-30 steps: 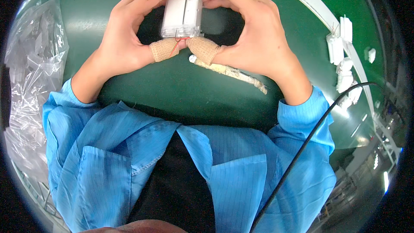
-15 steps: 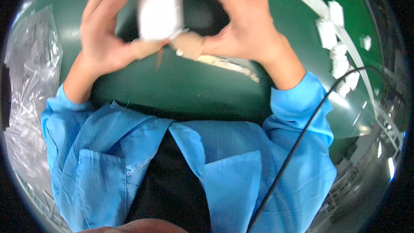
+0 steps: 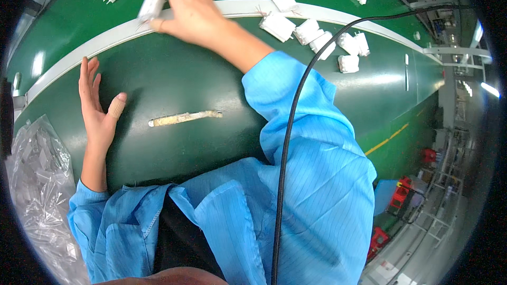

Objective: The person assembles small white plastic housings by inserting internal components into them and checking the fit by hand, while wearing finger cots.

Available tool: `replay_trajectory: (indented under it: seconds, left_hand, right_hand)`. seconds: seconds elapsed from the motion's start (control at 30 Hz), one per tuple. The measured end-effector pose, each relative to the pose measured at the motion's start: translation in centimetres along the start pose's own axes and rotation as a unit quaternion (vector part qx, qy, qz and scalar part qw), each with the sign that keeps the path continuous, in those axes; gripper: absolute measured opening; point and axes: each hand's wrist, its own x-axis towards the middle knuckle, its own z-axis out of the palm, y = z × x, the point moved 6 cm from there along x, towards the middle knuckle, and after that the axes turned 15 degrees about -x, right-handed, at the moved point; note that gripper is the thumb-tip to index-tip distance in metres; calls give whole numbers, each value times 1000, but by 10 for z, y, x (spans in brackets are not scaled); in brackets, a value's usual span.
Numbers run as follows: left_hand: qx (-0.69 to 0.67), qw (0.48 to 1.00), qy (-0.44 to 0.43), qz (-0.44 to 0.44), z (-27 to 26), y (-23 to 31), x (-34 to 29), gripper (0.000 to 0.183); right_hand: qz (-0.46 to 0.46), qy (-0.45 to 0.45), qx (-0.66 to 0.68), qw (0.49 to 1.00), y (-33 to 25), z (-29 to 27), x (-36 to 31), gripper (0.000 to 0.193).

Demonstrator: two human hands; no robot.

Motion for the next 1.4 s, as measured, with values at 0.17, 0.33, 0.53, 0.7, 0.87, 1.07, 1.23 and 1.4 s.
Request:
replay_trajectory:
  seconds: [0.17,0.33,0.53,0.7,0.87,1.07,1.23,1.4]
  left_hand:
    - [150,987,-31,40,-5,10,-11,64]
    - [176,978,-109,9,12,13,-4,50]
    - [264,958,-82,75,21,18,84,55]
    - [328,943,-46,43,11,-68,164,55]
    - [274,955,-109,-40,59,-58,186,49]
    - [28,973,-162,160,189,39,121,45]
    - [-43,979,-179,82,252,37,86,45]
    - [-87,961,-243,97,296,62,61,64]
  right_hand:
    - [137,-97,34,985,118,-74,17,46]
    - [310,-130,-13,942,331,-148,-47,32]
    - [448,-90,-463,760,552,-199,-162,75]
    - [460,-116,-347,809,550,-146,-138,73]
    - [352,-170,-389,834,543,-176,-150,64]
    - [246,-153,142,946,306,-129,-91,49]
    - [92,-75,-60,991,188,-104,-93,49]
    - [19,-78,-88,993,215,-135,-121,49]
